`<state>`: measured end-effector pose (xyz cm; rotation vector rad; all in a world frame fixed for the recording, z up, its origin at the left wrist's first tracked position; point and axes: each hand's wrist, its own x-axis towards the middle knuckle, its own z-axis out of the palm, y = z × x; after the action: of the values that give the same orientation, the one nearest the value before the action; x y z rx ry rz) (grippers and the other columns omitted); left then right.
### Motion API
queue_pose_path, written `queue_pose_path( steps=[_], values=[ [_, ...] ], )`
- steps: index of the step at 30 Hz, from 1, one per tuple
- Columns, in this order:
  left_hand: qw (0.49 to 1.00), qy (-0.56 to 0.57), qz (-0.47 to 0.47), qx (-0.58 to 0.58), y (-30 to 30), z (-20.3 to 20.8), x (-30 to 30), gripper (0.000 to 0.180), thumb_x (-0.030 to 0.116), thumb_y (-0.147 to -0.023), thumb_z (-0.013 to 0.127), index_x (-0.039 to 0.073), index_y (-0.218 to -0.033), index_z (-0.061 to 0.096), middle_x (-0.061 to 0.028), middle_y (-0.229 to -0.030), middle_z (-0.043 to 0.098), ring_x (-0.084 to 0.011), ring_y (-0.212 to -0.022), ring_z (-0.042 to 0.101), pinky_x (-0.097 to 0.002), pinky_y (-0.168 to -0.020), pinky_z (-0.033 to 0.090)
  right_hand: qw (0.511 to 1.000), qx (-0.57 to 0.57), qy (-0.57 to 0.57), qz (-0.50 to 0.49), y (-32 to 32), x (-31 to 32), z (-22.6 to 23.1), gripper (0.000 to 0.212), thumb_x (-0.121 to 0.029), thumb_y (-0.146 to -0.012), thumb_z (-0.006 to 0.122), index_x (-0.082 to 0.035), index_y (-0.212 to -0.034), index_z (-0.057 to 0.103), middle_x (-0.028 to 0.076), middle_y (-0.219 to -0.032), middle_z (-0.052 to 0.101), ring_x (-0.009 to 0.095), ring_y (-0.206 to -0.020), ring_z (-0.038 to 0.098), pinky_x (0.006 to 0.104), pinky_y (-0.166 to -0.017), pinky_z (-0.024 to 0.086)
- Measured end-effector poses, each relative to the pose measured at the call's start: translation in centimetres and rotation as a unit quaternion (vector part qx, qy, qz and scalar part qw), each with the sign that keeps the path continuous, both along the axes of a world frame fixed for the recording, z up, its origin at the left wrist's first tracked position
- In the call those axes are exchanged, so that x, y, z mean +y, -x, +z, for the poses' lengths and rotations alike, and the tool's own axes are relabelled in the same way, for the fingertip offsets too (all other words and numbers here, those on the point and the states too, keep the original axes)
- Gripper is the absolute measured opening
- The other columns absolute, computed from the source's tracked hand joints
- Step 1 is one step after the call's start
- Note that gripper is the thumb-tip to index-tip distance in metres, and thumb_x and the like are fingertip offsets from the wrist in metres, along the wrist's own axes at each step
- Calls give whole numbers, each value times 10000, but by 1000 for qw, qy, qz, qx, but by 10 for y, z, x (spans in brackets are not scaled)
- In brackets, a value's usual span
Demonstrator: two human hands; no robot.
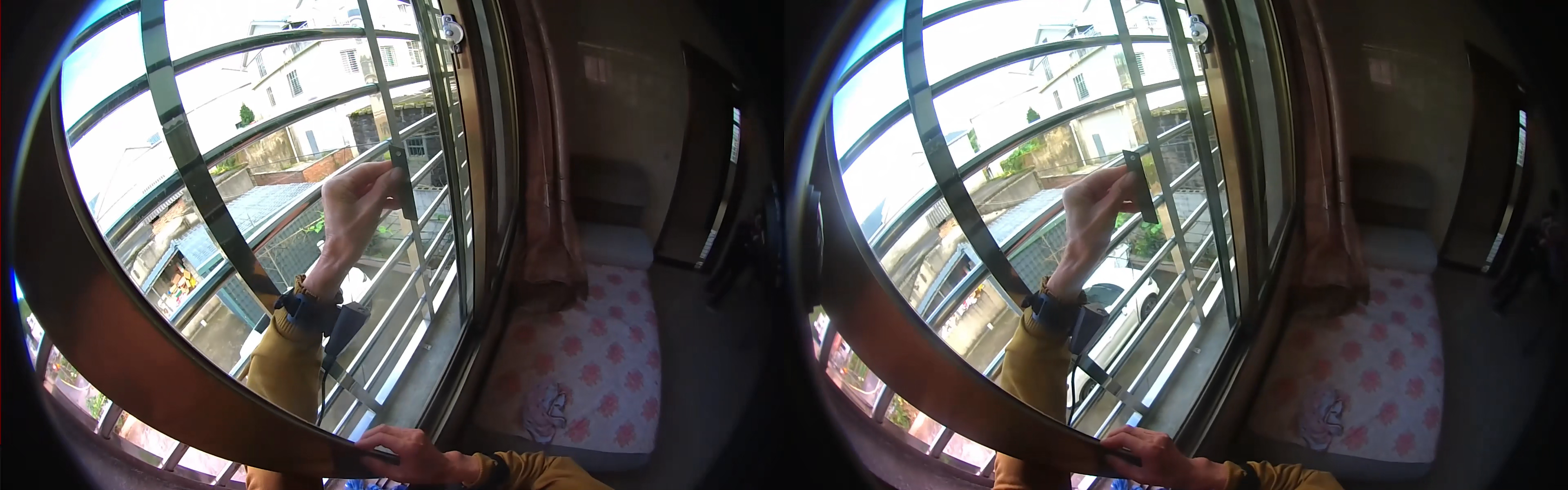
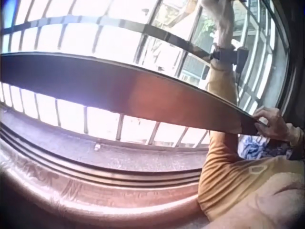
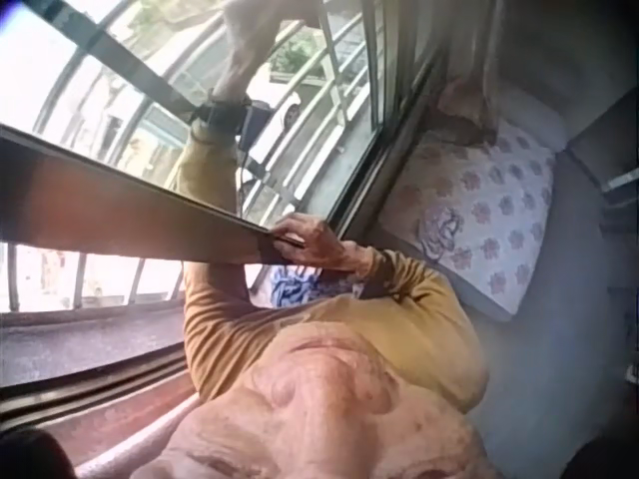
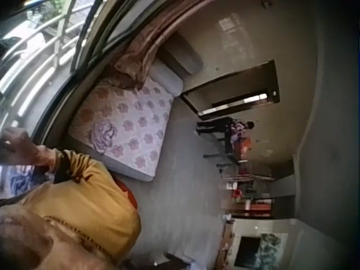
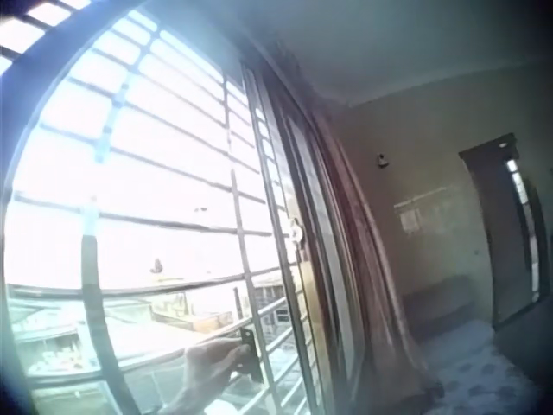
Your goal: Repairing or adjusting a sliding window frame and track component.
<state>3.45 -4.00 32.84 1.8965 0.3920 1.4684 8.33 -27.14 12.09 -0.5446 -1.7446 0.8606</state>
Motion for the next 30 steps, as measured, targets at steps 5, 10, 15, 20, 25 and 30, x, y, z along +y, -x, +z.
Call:
queue_pose_path(
  steps=[5,10,15,20,25,30],
  values=[
    [999,-1,-26,-24,-8,-2,9,201,86,-894,627,-70,-1019,651,-129,-796,681,-162,-671,677,-285,-602,597,999,15,-16,-37,2,-1,2,147,-87,-772,705,-27,-892,645,138,-813,658,303,-745,654,363,-651,522],
    [993,9,102,55,-8,-10,21,171,98,-875,647,9,-1016,684,-126,-828,707,-157,-686,694,-270,-598,595,999,-11,16,-33,11,-9,-9,159,-89,-775,700,-21,-907,643,155,-827,657,315,-766,657,369,-660,515],
    [984,75,80,143,-9,-23,2,208,124,-892,637,-47,-1009,663,-117,-813,696,-148,-708,671,-264,-650,575,999,-10,14,-27,3,-12,-3,186,-96,-802,681,5,-955,649,178,-869,648,321,-794,651,360,-682,512],
    [990,97,66,85,44,-21,-51,266,199,-911,637,-51,-999,653,-69,-819,668,-108,-699,642,-230,-639,541,999,-7,27,27,-7,-12,-1,168,-70,-810,677,17,-951,648,153,-881,653,282,-796,656,340,-688,513],
    [967,169,119,146,91,-25,-105,243,192,-883,676,-38,-958,647,-68,-831,663,-109,-745,641,-239,-660,539,997,-53,31,42,-29,-4,-13,113,-26,-833,649,14,-938,651,126,-858,645,195,-739,651,280,-612,520],
    [979,134,128,82,121,-26,-152,184,128,-883,663,-42,-950,640,-73,-810,672,-126,-743,650,-257,-673,545,985,-58,122,105,-49,-4,-9,110,-28,-858,631,17,-957,650,91,-843,641,130,-700,636,252,-593,524]
  ],
)
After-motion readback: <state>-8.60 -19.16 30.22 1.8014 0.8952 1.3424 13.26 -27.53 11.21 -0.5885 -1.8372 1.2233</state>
